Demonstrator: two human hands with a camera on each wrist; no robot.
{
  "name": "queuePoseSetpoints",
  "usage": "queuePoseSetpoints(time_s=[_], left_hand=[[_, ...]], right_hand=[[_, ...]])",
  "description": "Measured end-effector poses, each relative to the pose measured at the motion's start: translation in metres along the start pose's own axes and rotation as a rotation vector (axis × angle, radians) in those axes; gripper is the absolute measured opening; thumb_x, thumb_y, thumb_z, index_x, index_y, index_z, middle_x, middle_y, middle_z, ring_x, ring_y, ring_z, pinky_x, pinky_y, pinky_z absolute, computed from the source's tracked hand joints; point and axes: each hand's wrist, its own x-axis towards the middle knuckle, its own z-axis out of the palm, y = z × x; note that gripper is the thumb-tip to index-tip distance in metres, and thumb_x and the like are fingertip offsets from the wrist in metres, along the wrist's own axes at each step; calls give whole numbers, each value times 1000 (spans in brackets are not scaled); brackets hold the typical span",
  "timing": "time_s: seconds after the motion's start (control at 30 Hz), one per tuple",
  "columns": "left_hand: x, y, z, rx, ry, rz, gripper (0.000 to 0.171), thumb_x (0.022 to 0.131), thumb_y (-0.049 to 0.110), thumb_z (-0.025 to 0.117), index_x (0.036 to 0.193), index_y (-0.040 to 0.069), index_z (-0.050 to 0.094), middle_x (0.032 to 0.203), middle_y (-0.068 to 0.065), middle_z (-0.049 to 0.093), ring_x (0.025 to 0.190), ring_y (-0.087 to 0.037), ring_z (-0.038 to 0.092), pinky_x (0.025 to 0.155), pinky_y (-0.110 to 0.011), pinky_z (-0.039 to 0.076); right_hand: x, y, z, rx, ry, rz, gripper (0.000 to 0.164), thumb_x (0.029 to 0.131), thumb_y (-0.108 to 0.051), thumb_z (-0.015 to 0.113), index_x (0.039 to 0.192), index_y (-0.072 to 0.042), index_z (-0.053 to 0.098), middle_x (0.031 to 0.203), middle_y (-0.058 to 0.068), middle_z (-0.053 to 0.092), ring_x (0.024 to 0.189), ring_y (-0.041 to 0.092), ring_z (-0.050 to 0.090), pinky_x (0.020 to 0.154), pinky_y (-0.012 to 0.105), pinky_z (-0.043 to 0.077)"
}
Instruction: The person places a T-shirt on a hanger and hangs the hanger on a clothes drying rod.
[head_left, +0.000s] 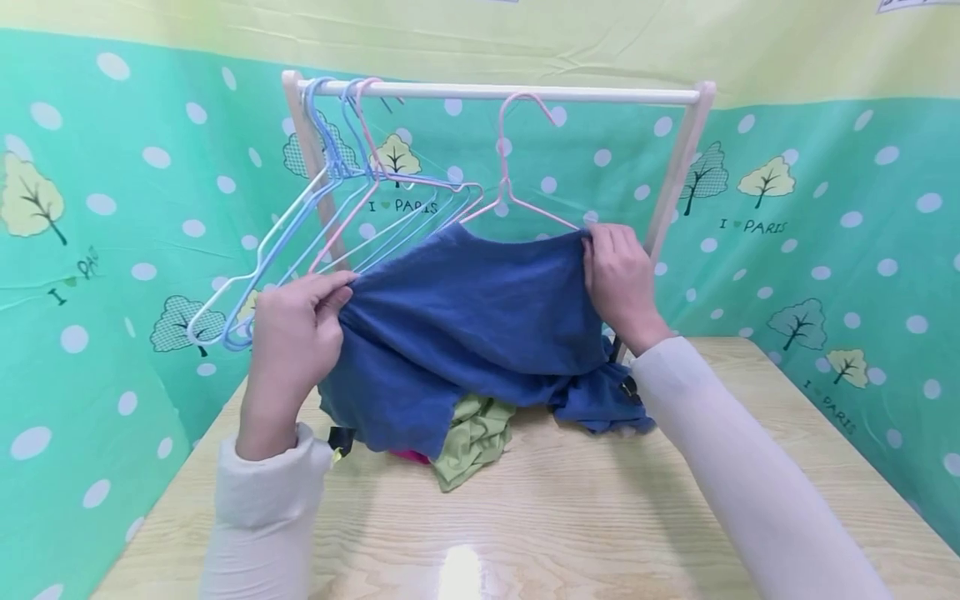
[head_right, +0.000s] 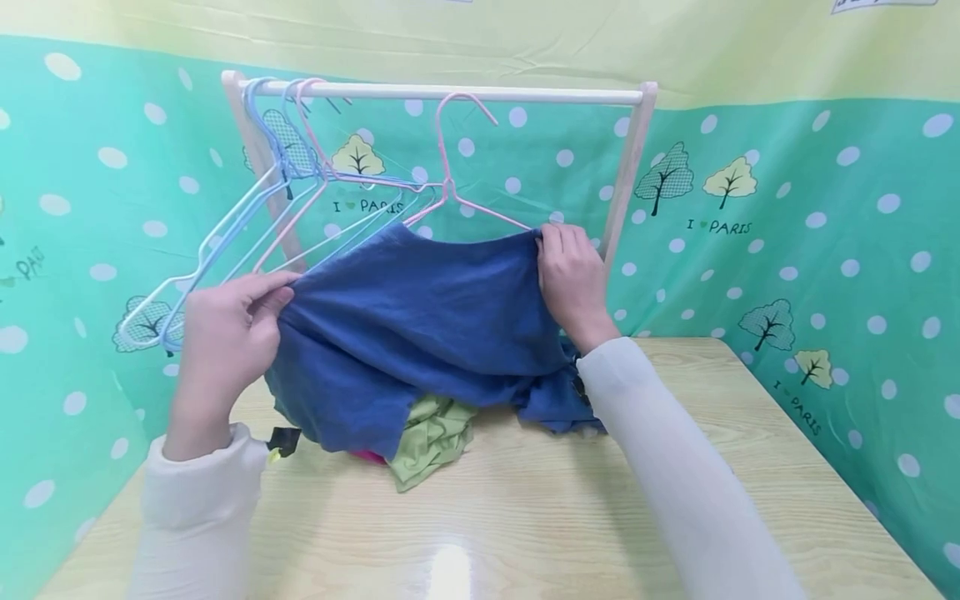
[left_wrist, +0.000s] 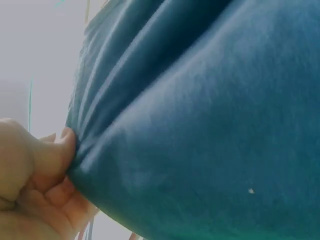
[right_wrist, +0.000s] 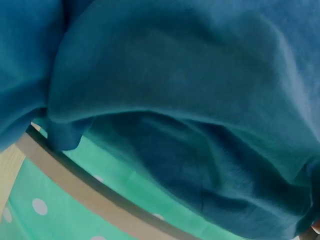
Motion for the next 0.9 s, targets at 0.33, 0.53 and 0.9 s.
queuePoseSetpoints(time_s=[0.33, 0.53, 0.9], left_hand=[[-3, 13, 15, 125, 190, -118, 26, 90, -12, 57, 97, -2, 79, 90, -18, 77, 78, -38, 74, 68, -53, 55], [-4, 15, 20, 130, 241, -145, 23, 92, -10, 59, 97, -1, 79, 91, -17, 77, 81, -38, 74, 71, -51, 55], [-6, 14, 31, 152, 273, -93, 21, 90, -10, 59, 91, -1, 78, 88, -17, 76, 79, -38, 74, 66, -52, 52]], right_hand=[[3, -10, -6, 114, -55, 144, 28, 105, -12, 57, 121, 9, 63, 116, 26, 66, 112, 43, 59, 101, 52, 48], [7, -23, -14, 198, -12, 191, 31, 98, -4, 62, 126, 11, 62, 120, 28, 65, 113, 45, 58, 102, 52, 45], [19, -68, -21, 370, 139, 122, 21, 99, -4, 61, 115, 7, 69, 108, 21, 71, 102, 37, 63, 92, 47, 50]])
